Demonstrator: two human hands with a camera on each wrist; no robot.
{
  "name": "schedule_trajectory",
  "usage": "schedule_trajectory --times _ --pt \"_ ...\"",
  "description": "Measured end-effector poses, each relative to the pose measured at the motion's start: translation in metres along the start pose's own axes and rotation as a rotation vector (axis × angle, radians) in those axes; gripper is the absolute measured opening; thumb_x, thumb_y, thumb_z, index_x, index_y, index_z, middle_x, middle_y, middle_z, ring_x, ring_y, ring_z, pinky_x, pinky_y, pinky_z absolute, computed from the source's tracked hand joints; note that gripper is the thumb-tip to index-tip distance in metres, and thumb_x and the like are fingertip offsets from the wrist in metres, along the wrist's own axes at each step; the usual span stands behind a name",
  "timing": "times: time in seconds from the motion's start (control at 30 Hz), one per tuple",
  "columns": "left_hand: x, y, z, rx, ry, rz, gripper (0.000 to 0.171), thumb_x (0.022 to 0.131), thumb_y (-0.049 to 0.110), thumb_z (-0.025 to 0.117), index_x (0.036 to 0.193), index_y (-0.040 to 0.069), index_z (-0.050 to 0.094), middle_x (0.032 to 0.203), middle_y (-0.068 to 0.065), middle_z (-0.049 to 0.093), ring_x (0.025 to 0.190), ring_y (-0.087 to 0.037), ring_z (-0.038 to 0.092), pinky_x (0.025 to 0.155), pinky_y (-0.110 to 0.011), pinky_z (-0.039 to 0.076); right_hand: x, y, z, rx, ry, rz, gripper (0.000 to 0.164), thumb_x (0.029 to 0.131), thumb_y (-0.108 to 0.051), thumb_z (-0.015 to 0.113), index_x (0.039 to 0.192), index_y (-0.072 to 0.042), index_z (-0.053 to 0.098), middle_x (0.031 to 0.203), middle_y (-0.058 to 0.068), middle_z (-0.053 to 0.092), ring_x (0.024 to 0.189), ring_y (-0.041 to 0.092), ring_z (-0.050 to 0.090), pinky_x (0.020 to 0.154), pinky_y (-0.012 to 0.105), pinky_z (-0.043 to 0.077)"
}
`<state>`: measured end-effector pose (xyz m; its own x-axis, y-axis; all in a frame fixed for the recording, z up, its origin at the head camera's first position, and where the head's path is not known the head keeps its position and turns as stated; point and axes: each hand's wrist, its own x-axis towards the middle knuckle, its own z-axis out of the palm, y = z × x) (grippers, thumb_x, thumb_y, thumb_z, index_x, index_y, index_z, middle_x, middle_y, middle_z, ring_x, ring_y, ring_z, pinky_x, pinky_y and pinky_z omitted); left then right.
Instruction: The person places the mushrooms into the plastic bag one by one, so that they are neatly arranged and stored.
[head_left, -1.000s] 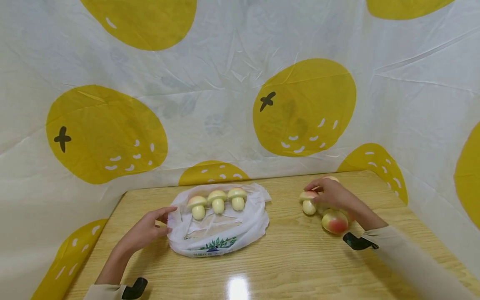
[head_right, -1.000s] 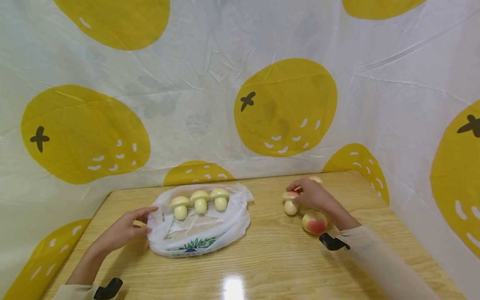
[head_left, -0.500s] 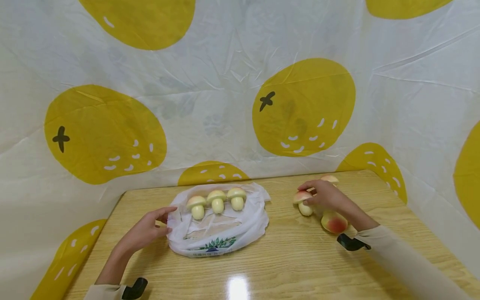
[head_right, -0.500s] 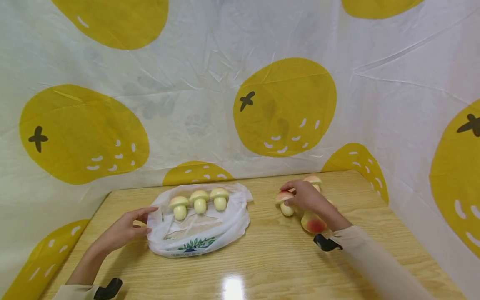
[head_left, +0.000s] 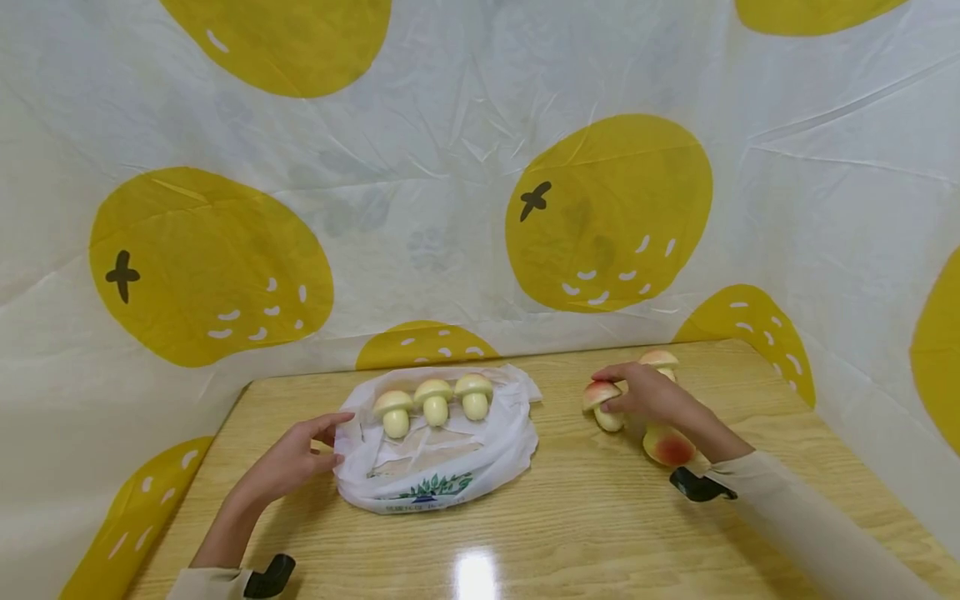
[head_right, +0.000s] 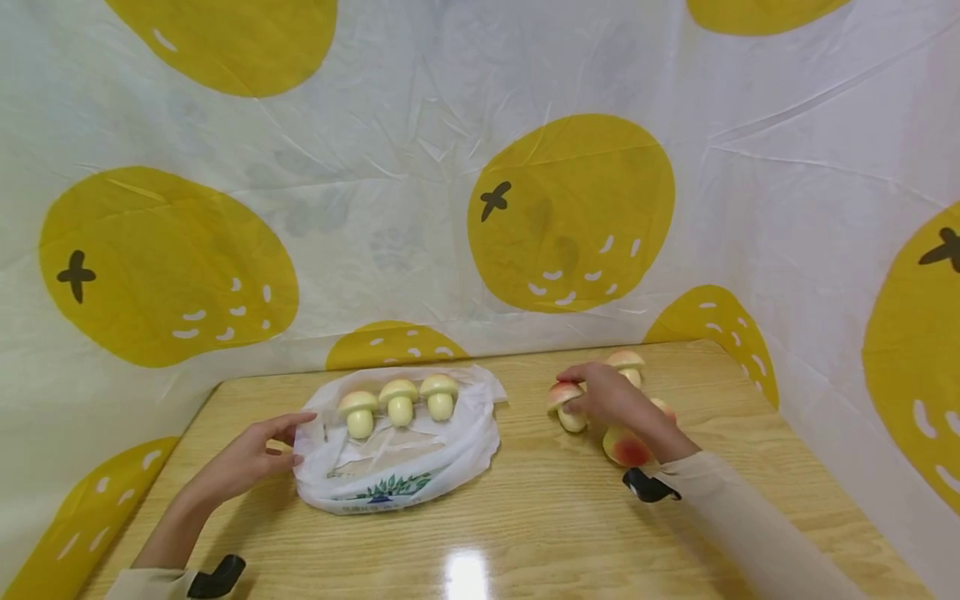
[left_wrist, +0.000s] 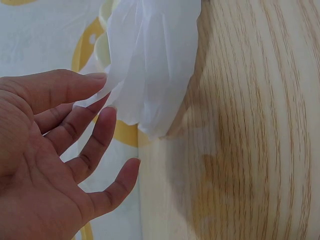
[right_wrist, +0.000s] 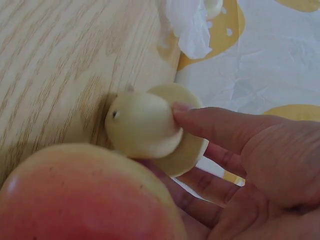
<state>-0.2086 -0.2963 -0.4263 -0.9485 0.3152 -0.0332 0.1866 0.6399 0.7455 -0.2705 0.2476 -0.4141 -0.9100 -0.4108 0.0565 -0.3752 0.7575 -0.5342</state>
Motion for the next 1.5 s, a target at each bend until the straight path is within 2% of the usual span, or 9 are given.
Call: schedule_trajectory --times 0.13,0.3,0.47,0.53,0.73,0.83,1.07,1.27,1.5 --pt "0.000 0.000 0.000 -0.002 -0.001 0.000 0.060 0.091 0.001 0.071 0.147 -0.002 0.049 0.111 -0.013 0.061 0.105 -0.028 0.054 0.076 -0.029 0.053 0.002 -0.001 0.002 0.070 -0.054 0.017 0.051 0.084 -0.001 0.074 0.133 0.008 0.060 0.133 0.027 0.061 0.086 0.026 0.053 0.063 0.031 0.040" --pt "-0.001 -0.001 0.000 0.002 0.000 0.009 0.060 0.092 0.002 0.071 0.148 -0.002 0.048 0.111 -0.013 0.061 0.105 -0.028 0.053 0.077 -0.029 0.053 0.003 -0.003 0.002 0.134 -0.096 0.031 0.062 0.076 0.008 0.069 0.137 0.010 0.055 0.136 0.031 0.055 0.073 0.022 0.044 0.057 0.029 0.034" --pt "-0.001 -0.001 0.000 0.010 0.005 0.012 0.060 0.092 0.002 0.071 0.148 -0.002 0.049 0.111 -0.012 0.061 0.105 -0.027 0.054 0.078 -0.029 0.053 0.003 -0.002 0.003 0.096 -0.100 0.023 0.063 0.075 0.006 0.073 0.135 0.009 0.056 0.134 0.029 0.058 0.092 0.028 0.052 0.069 0.033 0.042" --pt "-0.001 -0.001 0.000 0.013 0.005 0.012 0.060 0.092 0.002 0.071 0.148 -0.002 0.049 0.111 -0.012 0.061 0.105 -0.027 0.054 0.078 -0.029 0.053 0.003 -0.002 0.003 0.089 -0.091 0.029 0.060 0.077 0.003 0.075 0.135 0.007 0.057 0.132 0.027 0.059 0.092 0.027 0.053 0.071 0.034 0.043" --pt "-0.001 -0.002 0.000 0.013 0.005 0.010 0.060 0.092 0.002 0.071 0.148 -0.002 0.049 0.111 -0.012 0.061 0.105 -0.027 0.053 0.078 -0.029 0.053 0.006 -0.002 0.003 0.207 -0.057 0.025 0.058 0.082 -0.001 0.076 0.137 0.005 0.057 0.127 0.028 0.057 0.059 0.014 0.039 0.053 0.027 0.035" --pt "-0.001 -0.003 0.000 0.009 0.005 0.014 0.061 0.092 0.003 0.071 0.148 -0.002 0.049 0.111 -0.012 0.061 0.105 -0.027 0.053 0.077 -0.029 0.053 0.009 -0.005 0.001 0.275 -0.052 0.021 0.058 0.084 -0.002 0.076 0.138 0.005 0.056 0.128 0.031 0.054 0.061 0.014 0.042 0.054 0.027 0.040" --pt "0.000 -0.003 0.001 0.029 0.009 0.015 0.060 0.092 0.003 0.071 0.148 -0.001 0.049 0.111 -0.012 0.061 0.105 -0.027 0.054 0.076 -0.029 0.053 0.015 -0.014 -0.001 0.338 -0.072 0.053 0.059 0.088 -0.010 0.076 0.141 0.001 0.055 0.133 0.029 0.052 0.080 0.020 0.062 0.074 0.037 0.056" --pt "0.000 -0.002 0.001 0.025 0.001 0.016 0.061 0.091 0.002 0.071 0.147 -0.003 0.049 0.109 -0.012 0.061 0.103 -0.027 0.053 0.076 -0.029 0.052 0.022 -0.022 0.000 0.414 -0.089 0.064 0.058 0.091 -0.012 0.076 0.143 -0.002 0.053 0.138 0.028 0.046 0.091 0.023 0.066 0.084 0.044 0.058" --pt "0.001 -0.001 0.000 0.027 0.001 0.008 0.061 0.091 0.003 0.071 0.148 -0.002 0.049 0.109 -0.012 0.061 0.103 -0.027 0.053 0.076 -0.029 0.052 0.030 -0.038 -0.001 0.471 -0.089 0.089 0.064 0.092 -0.013 0.075 0.149 -0.003 0.047 0.142 0.027 0.043 0.098 0.024 0.068 0.088 0.043 0.057"
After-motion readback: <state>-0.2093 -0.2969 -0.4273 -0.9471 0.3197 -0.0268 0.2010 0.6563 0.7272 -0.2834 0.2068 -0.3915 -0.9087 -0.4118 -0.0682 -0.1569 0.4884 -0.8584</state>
